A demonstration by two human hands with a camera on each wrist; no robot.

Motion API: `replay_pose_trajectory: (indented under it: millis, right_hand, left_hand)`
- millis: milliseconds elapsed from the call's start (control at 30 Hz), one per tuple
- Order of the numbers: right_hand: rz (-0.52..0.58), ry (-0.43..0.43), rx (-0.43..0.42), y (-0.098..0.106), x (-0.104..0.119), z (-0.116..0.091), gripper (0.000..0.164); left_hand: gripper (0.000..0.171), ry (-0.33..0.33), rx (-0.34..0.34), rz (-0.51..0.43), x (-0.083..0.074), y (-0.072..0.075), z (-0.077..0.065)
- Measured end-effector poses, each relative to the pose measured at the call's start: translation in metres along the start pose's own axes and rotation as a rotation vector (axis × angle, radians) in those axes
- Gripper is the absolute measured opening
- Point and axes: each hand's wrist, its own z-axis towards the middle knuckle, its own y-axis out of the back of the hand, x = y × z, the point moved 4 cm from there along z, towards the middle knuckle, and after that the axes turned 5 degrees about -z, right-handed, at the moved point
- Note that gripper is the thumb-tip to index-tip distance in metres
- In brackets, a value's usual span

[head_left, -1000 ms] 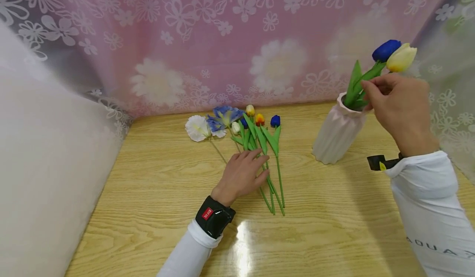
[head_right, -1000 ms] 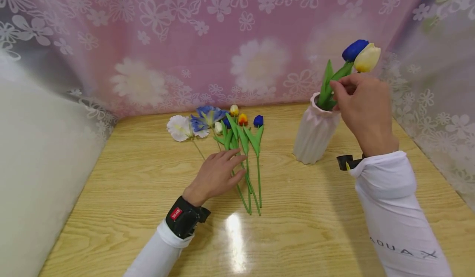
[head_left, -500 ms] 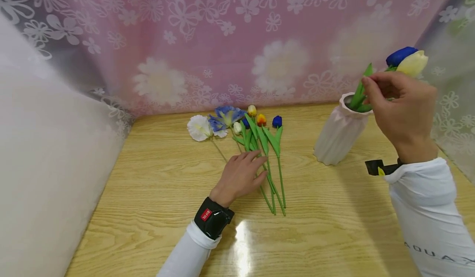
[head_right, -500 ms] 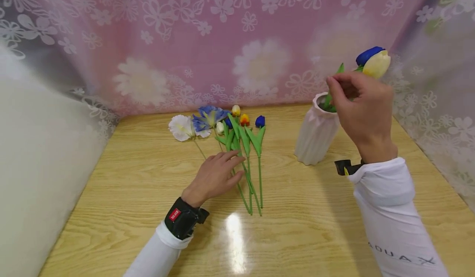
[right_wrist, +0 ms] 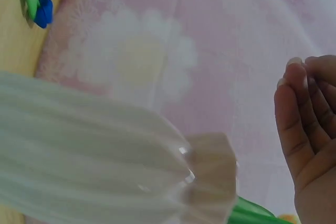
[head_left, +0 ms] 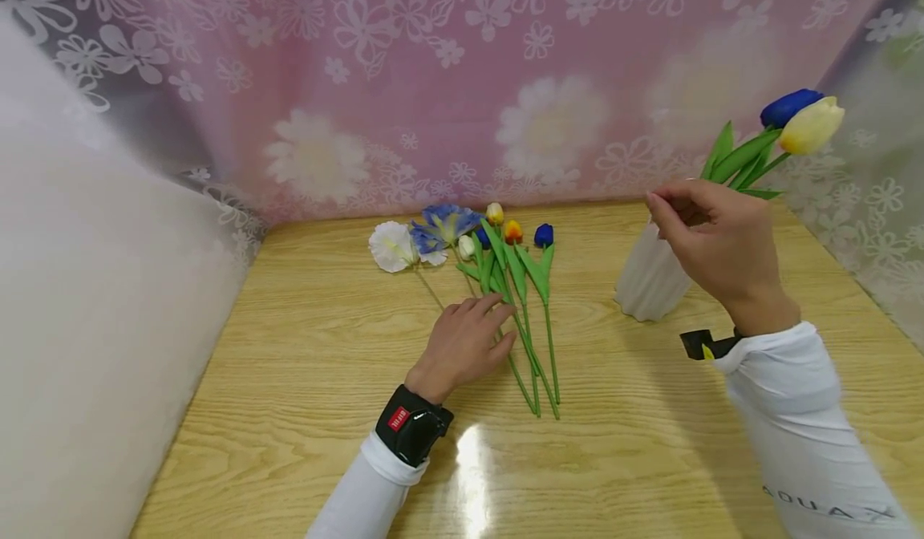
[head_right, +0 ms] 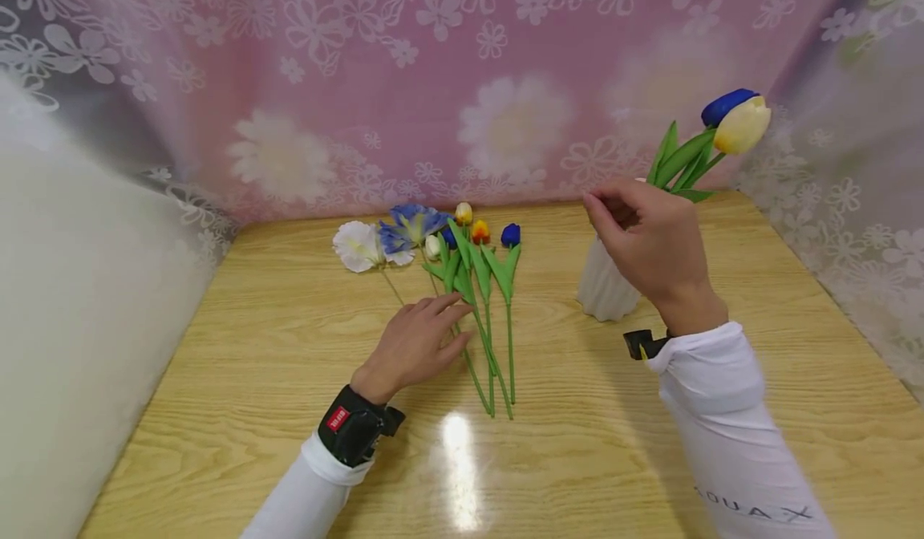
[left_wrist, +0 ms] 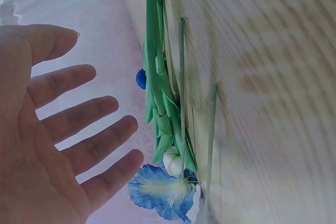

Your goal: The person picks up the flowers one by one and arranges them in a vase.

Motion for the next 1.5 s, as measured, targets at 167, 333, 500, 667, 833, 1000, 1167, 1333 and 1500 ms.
replay_pose_trajectory:
  millis: [167,333,500,667,833,1000,1167,1333,1500]
  right_hand:
    - [0.016,0.029,0.163,-0.027,0.002,-0.016,0.01]
    - [-0.004,-0.025,0.373,-0.062,-0.001,-0.035,0.012]
    - [-0.009,-0.199,0.626,-0.093,-0.011,-0.059,0.026]
    - [-0.01,-0.289,0.739,-0.115,-0.017,-0.075,0.028]
    - [-0.013,-0.323,0.787,-0.128,-0.018,-0.082,0.025]
    - [-0.039,-0.339,0.82,-0.136,-0.018,-0.088,0.023]
    - [-0.044,-0.366,0.842,-0.142,-0.019,-0.094,0.025]
    - [-0.037,-0.4,0.861,-0.148,-0.022,-0.099,0.024]
    - [-0.015,-0.438,0.883,-0.152,-0.022,-0.1,0.022]
  left_hand:
    - [0.035,0.012,0.0,-0.01,0.003,-0.002,-0.002]
    - [0.036,0.032,0.008,-0.013,0.006,-0.003,-0.005]
    - [0.036,0.055,0.02,-0.025,0.009,-0.004,-0.006]
    - [0.037,0.099,0.042,-0.021,0.017,-0.004,-0.01]
    - [0.036,0.114,0.029,-0.031,0.024,-0.005,-0.014]
    - [0.037,0.128,0.035,-0.046,0.028,-0.008,-0.018]
    - [0.036,0.142,0.034,-0.059,0.03,-0.01,-0.021]
    - [0.036,0.15,0.043,-0.054,0.032,-0.01,-0.022]
    - [0.036,0.163,0.051,-0.054,0.034,-0.009,-0.025]
